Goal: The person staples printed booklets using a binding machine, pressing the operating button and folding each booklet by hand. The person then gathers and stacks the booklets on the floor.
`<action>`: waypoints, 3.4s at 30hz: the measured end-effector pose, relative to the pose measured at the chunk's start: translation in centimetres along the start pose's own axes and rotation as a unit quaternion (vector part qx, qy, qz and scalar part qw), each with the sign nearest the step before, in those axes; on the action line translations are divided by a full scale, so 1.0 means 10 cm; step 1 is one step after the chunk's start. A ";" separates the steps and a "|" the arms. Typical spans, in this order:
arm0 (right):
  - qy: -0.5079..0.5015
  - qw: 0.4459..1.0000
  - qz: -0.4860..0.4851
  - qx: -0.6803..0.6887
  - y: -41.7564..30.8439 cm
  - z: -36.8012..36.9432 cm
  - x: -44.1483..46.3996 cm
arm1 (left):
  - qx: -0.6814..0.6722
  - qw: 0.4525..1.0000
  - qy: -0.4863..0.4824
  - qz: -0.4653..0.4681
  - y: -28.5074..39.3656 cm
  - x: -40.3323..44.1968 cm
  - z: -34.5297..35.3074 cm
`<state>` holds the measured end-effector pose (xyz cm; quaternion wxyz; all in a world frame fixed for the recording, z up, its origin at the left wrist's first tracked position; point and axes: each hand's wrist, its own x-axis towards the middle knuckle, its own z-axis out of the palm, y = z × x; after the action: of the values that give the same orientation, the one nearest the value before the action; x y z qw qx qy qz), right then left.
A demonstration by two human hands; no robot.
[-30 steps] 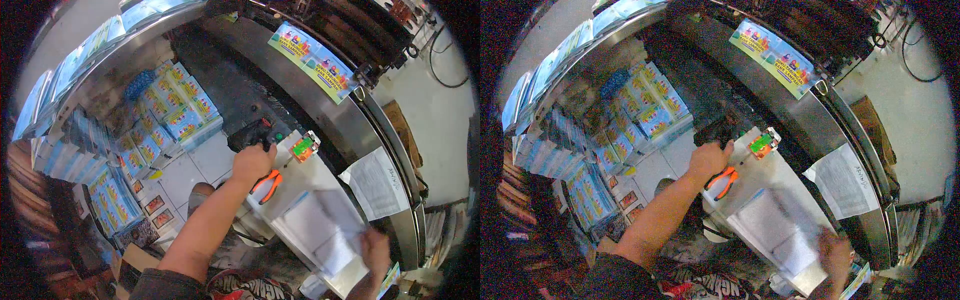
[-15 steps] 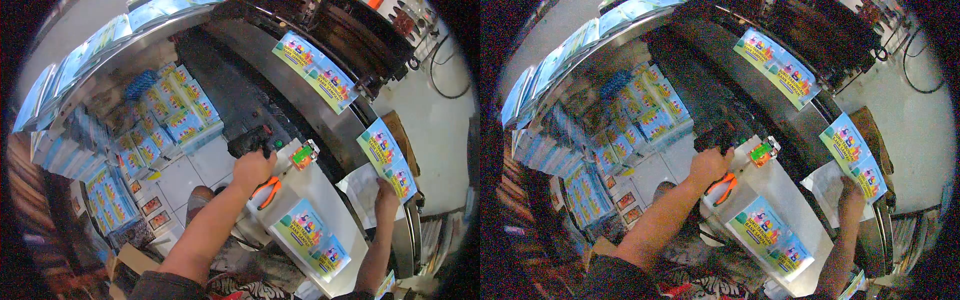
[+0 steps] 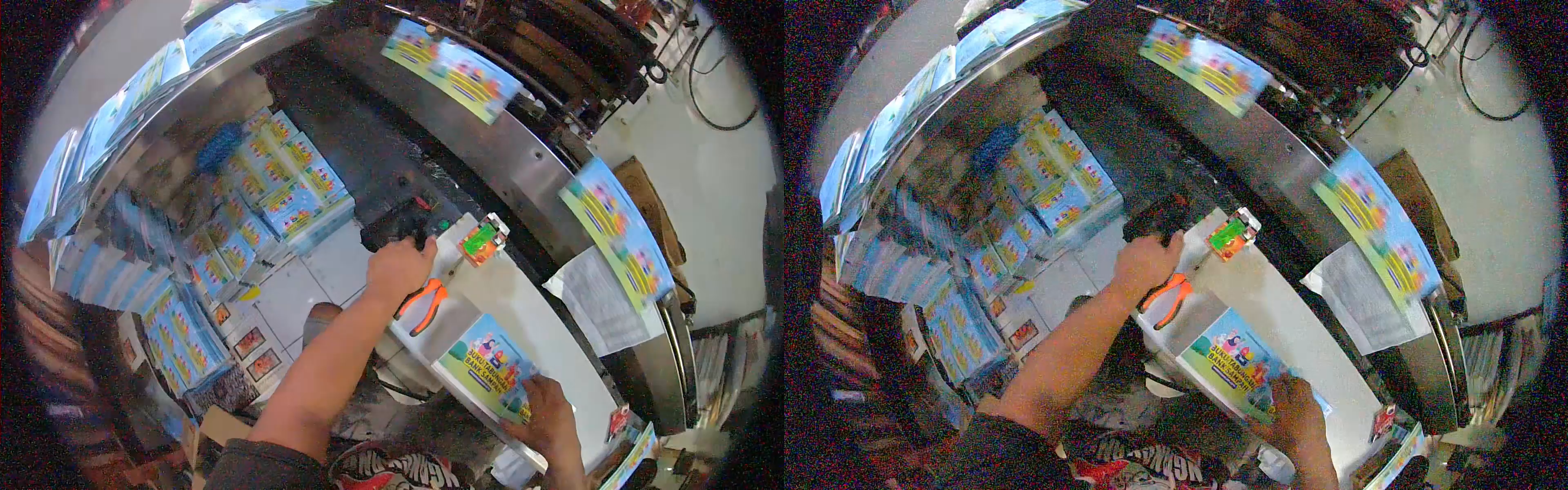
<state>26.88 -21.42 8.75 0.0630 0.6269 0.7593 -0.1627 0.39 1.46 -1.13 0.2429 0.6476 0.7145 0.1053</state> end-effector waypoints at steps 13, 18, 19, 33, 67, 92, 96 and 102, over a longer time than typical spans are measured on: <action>0.305 0.922 0.239 0.011 1.19 -0.84 -0.12 | -0.021 0.998 0.046 0.025 -0.05 0.00 0.02; 0.585 0.794 0.091 -0.137 1.39 -1.68 0.49 | -0.030 0.999 0.022 0.017 -0.03 0.03 0.03; 0.567 0.805 0.078 -0.155 1.55 -1.64 0.65 | -0.037 0.999 0.010 0.006 -0.03 0.05 0.02; 0.025 0.991 0.094 0.096 0.57 -0.31 0.39 | -0.019 1.000 0.015 0.001 -0.04 0.07 0.06; 0.430 0.884 0.074 -0.169 1.73 -1.02 1.34 | -0.018 1.000 0.019 0.000 -0.01 0.04 -0.02; -0.022 0.993 0.046 0.110 0.07 -0.19 0.03 | -0.019 0.999 -0.017 -0.023 0.01 0.07 -0.06; 0.107 0.990 0.090 0.017 0.31 -0.55 0.02 | -0.016 0.999 -0.029 -0.003 0.00 0.05 -0.08; 0.369 0.888 0.273 -0.022 1.41 -1.52 0.11 | 0.012 0.999 0.015 0.049 -0.02 0.02 -0.07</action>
<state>42.04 -13.18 20.36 -0.1662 0.8228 0.5299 0.1204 -0.15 1.73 -0.69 0.2186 0.6827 0.6871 0.1184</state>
